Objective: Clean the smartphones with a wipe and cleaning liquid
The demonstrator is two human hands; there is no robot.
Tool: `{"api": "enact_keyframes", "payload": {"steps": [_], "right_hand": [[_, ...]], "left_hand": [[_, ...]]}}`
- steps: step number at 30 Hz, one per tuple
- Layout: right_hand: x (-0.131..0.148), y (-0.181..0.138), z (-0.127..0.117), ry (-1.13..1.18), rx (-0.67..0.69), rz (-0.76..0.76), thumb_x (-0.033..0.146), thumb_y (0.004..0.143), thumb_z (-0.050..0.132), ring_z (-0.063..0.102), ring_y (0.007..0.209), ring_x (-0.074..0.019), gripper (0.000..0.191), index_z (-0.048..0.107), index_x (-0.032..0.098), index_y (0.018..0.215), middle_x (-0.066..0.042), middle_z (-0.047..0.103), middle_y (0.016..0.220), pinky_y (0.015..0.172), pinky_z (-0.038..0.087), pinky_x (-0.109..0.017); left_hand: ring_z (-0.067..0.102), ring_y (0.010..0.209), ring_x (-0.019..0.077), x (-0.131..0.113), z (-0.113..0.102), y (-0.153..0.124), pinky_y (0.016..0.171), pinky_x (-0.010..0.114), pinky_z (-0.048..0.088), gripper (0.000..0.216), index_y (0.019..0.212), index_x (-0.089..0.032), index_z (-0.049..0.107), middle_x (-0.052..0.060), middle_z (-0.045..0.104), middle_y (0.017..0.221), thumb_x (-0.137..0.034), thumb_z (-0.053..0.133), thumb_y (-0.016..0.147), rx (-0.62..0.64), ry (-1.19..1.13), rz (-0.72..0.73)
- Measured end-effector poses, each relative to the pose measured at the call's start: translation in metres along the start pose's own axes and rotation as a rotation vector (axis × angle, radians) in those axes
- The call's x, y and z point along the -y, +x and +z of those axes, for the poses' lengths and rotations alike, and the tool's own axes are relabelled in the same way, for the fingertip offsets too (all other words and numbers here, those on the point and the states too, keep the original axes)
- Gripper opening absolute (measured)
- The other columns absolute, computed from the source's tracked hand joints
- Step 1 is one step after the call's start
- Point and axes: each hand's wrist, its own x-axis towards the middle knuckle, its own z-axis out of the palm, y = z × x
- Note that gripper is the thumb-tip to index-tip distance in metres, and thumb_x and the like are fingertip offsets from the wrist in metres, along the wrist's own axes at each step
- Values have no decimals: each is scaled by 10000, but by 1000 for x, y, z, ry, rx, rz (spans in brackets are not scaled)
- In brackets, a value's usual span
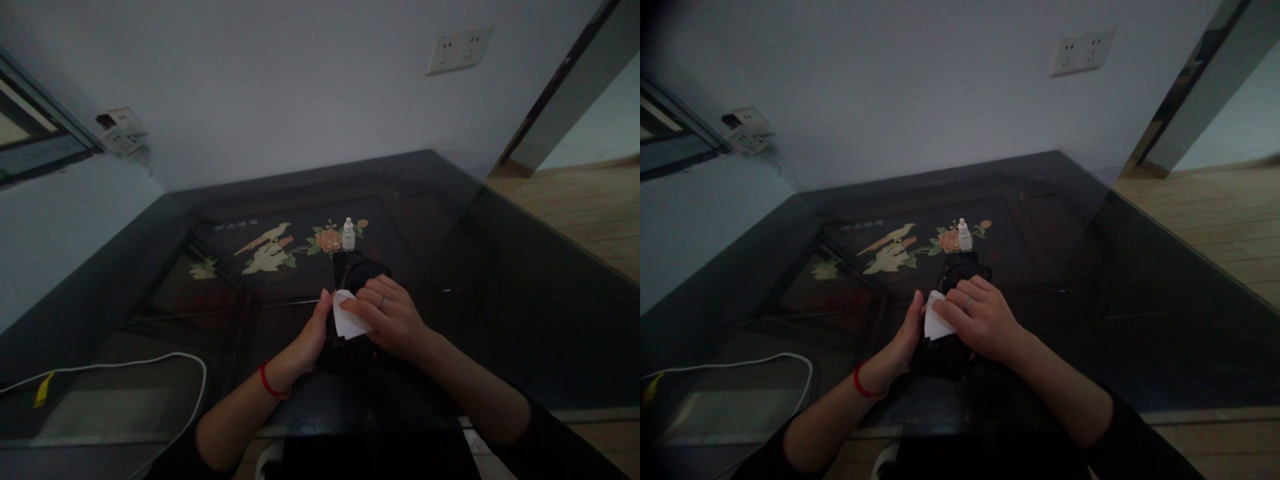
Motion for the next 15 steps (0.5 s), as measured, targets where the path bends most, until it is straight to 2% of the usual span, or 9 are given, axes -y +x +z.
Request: {"api": "enact_keyframes", "payload": {"steps": [2, 6, 8, 12, 13, 15], "right_hand": [[-5, -2, -2, -28, -9, 51, 80, 881, 450, 465, 630, -161, 168, 590, 173, 892, -16, 572, 666, 591, 342, -297], [-19, -8, -7, -96, -53, 276, 90, 849, 481, 493, 676, -180, 154, 590, 177, 914, -35, 598, 722, 613, 352, -308], [-17, -8, -6, -76, -38, 253, 95, 846, 487, 489, 666, -177, 154, 600, 177, 911, -30, 593, 712, 602, 343, -305], [-5, -5, 0, 4, 21, 19, 79, 862, 473, 474, 634, -158, 172, 614, 168, 905, -19, 577, 674, 589, 331, -298], [-4, -5, 1, 4, 24, 13, 74, 864, 466, 473, 633, -156, 180, 612, 171, 908, -17, 578, 674, 592, 333, -297], [-9, -6, 0, -24, 5, 103, 79, 866, 464, 471, 632, -159, 177, 601, 181, 914, -15, 577, 677, 593, 337, -297]], "left_hand": [[636, 1072, 293, -2, 2, 0, 937, 401, 466, 671, 1254, -158, 587, 97, 726, 1033, -660, 504, 816, 35, -12, -6], [645, 1060, 286, -5, 8, -2, 909, 426, 490, 671, 1327, -203, 514, 92, 711, 1085, -651, 497, 827, 149, -69, -20], [648, 1052, 287, -5, 8, -2, 901, 411, 495, 666, 1302, -177, 539, 104, 715, 1065, -647, 492, 832, 126, -77, -14], [655, 1028, 290, -7, 2, 1, 893, 372, 499, 679, 1227, -133, 601, 112, 728, 1010, -659, 524, 805, 8, -65, 37], [659, 1017, 291, -7, 1, 2, 887, 377, 502, 686, 1235, -136, 597, 112, 728, 1008, -665, 516, 805, 9, -75, 38], [667, 996, 295, -8, -2, 2, 874, 408, 510, 702, 1286, -164, 558, 113, 723, 1021, -681, 476, 817, 65, -112, 3]]}}
